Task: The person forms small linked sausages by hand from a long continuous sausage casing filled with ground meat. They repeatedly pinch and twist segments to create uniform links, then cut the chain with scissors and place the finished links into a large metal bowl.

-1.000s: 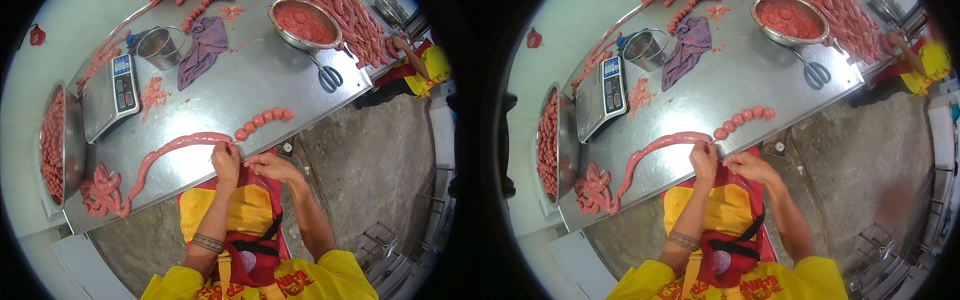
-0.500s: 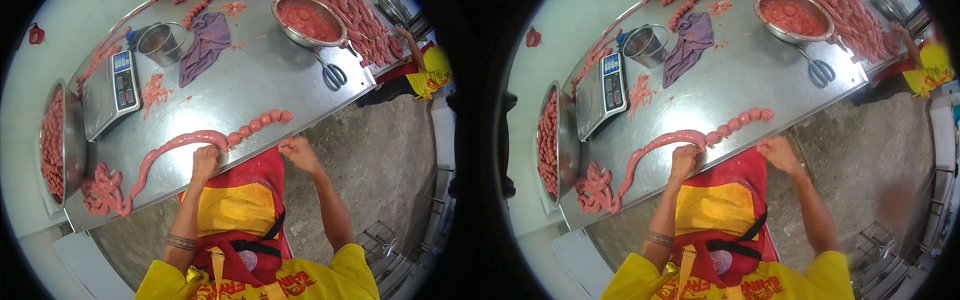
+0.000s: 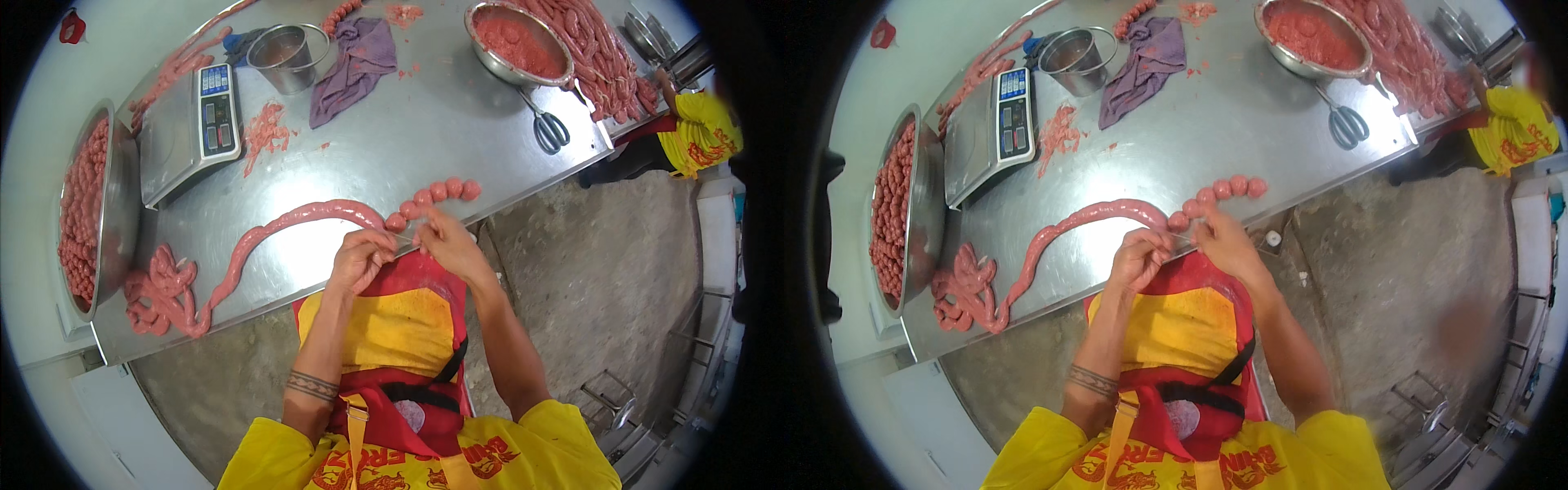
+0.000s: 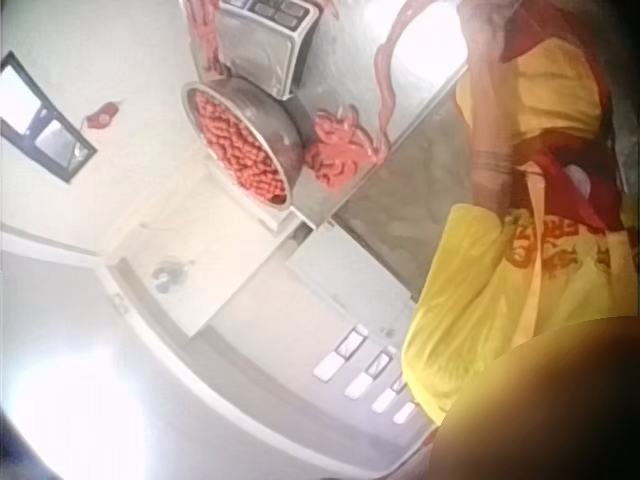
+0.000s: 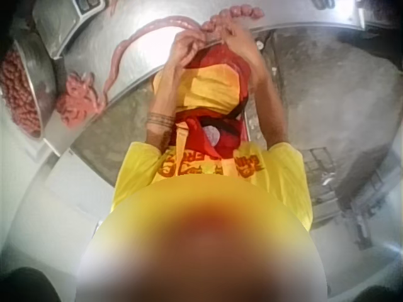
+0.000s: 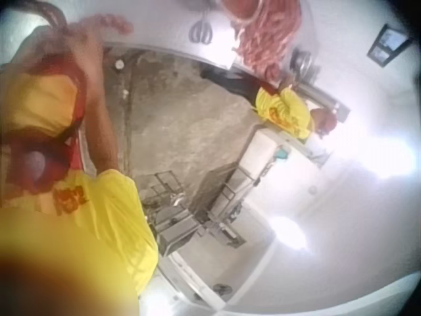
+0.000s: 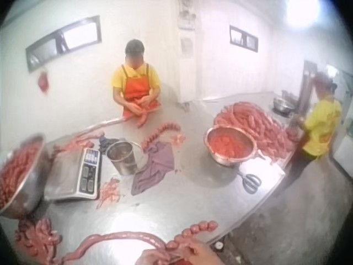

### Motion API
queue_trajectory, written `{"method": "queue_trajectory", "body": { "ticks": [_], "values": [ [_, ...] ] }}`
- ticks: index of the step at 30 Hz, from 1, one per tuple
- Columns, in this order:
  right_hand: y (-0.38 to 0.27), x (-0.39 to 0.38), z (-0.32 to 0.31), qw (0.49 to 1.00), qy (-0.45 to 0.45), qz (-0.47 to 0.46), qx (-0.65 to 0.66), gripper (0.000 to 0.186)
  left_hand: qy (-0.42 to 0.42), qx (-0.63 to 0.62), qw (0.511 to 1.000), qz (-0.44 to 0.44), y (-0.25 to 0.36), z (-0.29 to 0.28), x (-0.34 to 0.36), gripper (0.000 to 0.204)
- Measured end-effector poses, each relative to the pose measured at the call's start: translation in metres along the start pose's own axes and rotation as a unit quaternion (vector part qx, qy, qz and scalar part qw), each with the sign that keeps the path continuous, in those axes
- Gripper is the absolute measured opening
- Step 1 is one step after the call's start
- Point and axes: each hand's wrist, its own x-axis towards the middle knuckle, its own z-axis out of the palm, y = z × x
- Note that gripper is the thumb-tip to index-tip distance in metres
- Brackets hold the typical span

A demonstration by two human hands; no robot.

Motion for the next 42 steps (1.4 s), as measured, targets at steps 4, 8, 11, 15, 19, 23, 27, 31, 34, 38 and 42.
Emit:
{"method": "queue_trajectory", "body": {
  "ticks": [4,8,11,15,19,23,27,31,34,38,42],
  "values": [
    [0.038,-0.015,-0.001,0.969,-0.151,0.185,0.057,0.03,0.314,0.033,0.948,0.026,-0.031,0.012,-0.013,0.019],
    [0.056,-0.03,0.002,0.972,-0.188,0.136,0.034,0.027,0.334,0.46,0.822,0.014,-0.037,0.029,-0.012,0.032],
    [0.052,-0.031,-0.007,0.976,-0.183,0.113,-0.037,0.025,0.286,0.534,0.795,-0.037,-0.028,0.029,0.001,0.027],
    [0.041,-0.031,-0.043,0.97,-0.212,0.046,-0.114,0.021,0.21,0.406,0.875,-0.159,-0.007,0.009,0.008,0.019],
    [0.036,-0.034,-0.075,0.981,-0.043,-0.004,-0.189,0.015,0.206,0.36,0.884,-0.215,0.009,-0.004,0.008,0.019],
    [0.04,-0.039,-0.076,0.98,-0.078,-0.059,-0.173,0.008,0.109,0.412,0.88,-0.212,0.01,0.001,0.008,0.023],
    [0.05,-0.036,-0.065,0.977,0.008,-0.024,-0.211,0.007,0.149,0.472,0.857,-0.143,0.006,0.003,0.007,0.026],
    [0.058,-0.028,-0.058,0.983,0.031,0.001,-0.179,0.007,0.195,0.52,0.825,-0.107,0.008,-0.001,-0.002,0.029],
    [0.047,-0.028,-0.048,0.98,0.008,-0.067,-0.187,0.007,0.17,0.517,0.828,-0.133,0.02,0.0,-0.017,0.02],
    [0.009,-0.033,-0.017,0.902,-0.22,-0.16,-0.337,0.007,0.159,0.668,0.726,0.034,0.035,-0.001,-0.037,0.019],
    [-0.016,-0.025,0.016,0.98,-0.11,-0.097,-0.137,0.011,-0.199,0.439,0.874,0.061,0.027,-0.011,-0.031,0.042]
  ]
}}
